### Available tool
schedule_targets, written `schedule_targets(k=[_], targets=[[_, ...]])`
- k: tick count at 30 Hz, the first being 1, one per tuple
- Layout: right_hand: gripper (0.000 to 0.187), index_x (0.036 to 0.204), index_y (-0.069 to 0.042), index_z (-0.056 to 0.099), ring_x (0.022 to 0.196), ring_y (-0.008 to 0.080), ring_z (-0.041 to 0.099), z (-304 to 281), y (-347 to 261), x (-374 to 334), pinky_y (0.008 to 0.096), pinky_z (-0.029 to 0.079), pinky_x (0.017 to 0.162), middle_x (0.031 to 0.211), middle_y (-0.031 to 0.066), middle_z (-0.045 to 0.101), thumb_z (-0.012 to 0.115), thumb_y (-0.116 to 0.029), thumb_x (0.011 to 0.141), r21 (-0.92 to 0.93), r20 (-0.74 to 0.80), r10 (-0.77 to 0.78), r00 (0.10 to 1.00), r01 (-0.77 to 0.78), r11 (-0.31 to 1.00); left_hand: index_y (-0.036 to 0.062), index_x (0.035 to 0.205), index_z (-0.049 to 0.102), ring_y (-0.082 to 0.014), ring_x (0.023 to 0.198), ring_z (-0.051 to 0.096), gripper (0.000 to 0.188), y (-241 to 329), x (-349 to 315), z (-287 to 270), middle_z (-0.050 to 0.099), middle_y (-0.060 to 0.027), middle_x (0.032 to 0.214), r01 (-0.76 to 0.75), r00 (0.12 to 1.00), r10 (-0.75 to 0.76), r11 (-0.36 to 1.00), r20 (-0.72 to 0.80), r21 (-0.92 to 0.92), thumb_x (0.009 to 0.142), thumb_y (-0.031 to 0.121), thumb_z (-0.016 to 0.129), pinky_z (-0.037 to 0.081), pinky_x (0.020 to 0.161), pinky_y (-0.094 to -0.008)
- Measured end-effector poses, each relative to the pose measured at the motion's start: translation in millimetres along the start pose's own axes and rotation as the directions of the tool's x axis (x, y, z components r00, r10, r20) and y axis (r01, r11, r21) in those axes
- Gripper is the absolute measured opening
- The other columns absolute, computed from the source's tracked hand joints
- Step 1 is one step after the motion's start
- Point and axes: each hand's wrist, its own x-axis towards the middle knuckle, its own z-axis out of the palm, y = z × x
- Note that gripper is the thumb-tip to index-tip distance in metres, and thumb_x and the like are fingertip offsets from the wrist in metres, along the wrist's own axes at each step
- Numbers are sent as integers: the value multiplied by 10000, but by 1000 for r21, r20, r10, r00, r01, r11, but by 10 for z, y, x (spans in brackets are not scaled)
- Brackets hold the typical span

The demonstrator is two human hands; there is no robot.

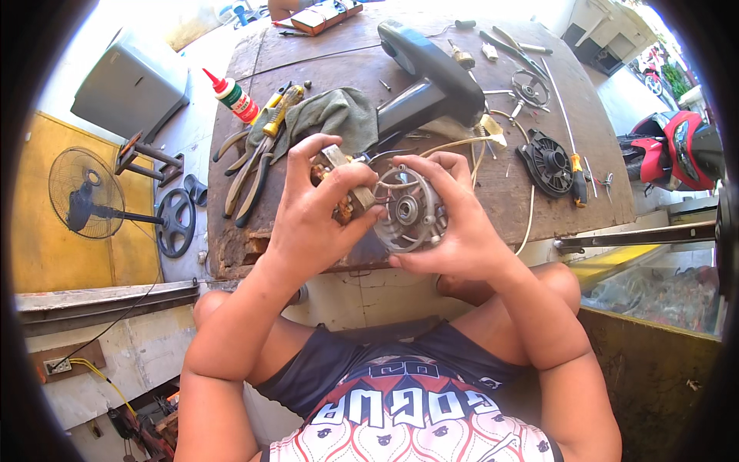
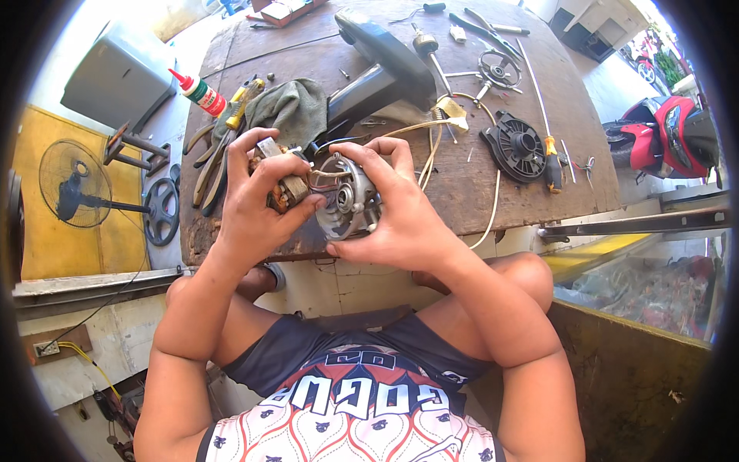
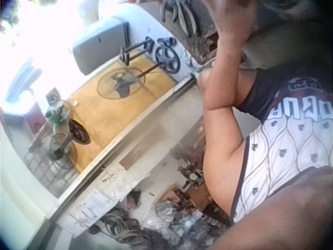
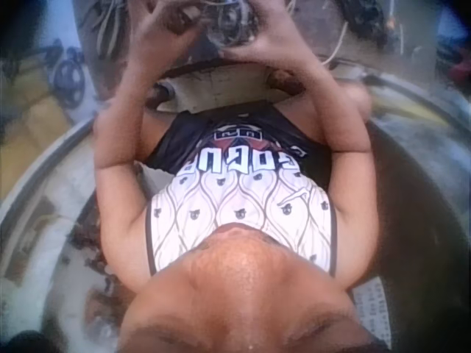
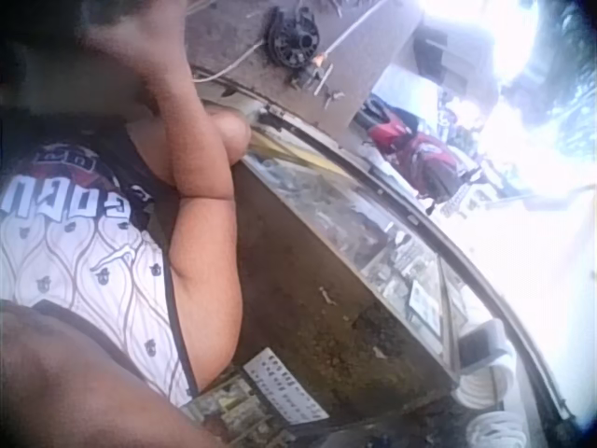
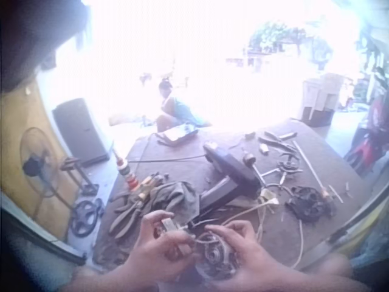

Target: The person assembles a small electric motor by inserting a bearing into a housing, applying adhesive, and joining the stator and rotor halves. They then insert a shaft and tighten it with a wrench.

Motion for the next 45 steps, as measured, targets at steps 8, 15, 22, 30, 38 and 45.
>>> schedule_targets(k=[8,15,22,30,38,45], targets=[[1088,1553,-141,562,1306,366,491,306,41,-84,475,498,1123,1396,175,505,1075,-225,597,-114,-188,-27,982,5,993,98,1359,633,-329,1315,578,704,119,-11,-64,584,-150,1343,153,982,-146,987,123,-51,723,68,932,491,1127,-443],[1063,1569,-150,516,1252,356,493,499,153,-120,469,503,1077,1371,149,529,1047,-150,648,-242,-220,-164,961,109,964,48,1586,444,-170,1208,627,920,99,-47,-69,577,-99,1344,415,908,-377,869,183,-270,802,87,925,550,1048,-356],[1080,1572,-128,494,1256,356,487,583,194,-127,467,493,1077,1359,144,541,1042,-123,641,-220,-261,-143,955,85,972,47,1610,410,-213,1266,617,927,100,-88,-5,573,-129,1369,482,876,-432,778,213,-404,824,114,897,527,1098,-378],[1073,1586,-123,485,1255,359,489,572,208,-124,464,488,1078,1369,143,542,1030,-118,661,-253,-246,-170,954,106,962,81,1556,524,-300,1291,574,847,99,-169,41,580,-160,1371,420,903,-414,783,119,-459,821,176,934,489,1133,-433],[1075,1621,-146,467,1207,390,551,569,186,-139,473,550,1032,1361,161,454,954,-8,672,-257,-245,-154,957,89,962,71,1494,548,-236,1287,608,826,118,-173,-35,584,-112,1360,587,799,-514,559,312,-586,819,232,996,516,1127,-402],[1105,1643,-160,444,1152,399,586,564,178,-117,475,574,999,1350,166,409,910,54,664,-247,-262,-190,946,125,961,79,1552,433,-212,1314,616,972,151,-159,-3,578,-113,1404,567,815,-450,497,364,-656,768,161,1001,533,1135,-387]])
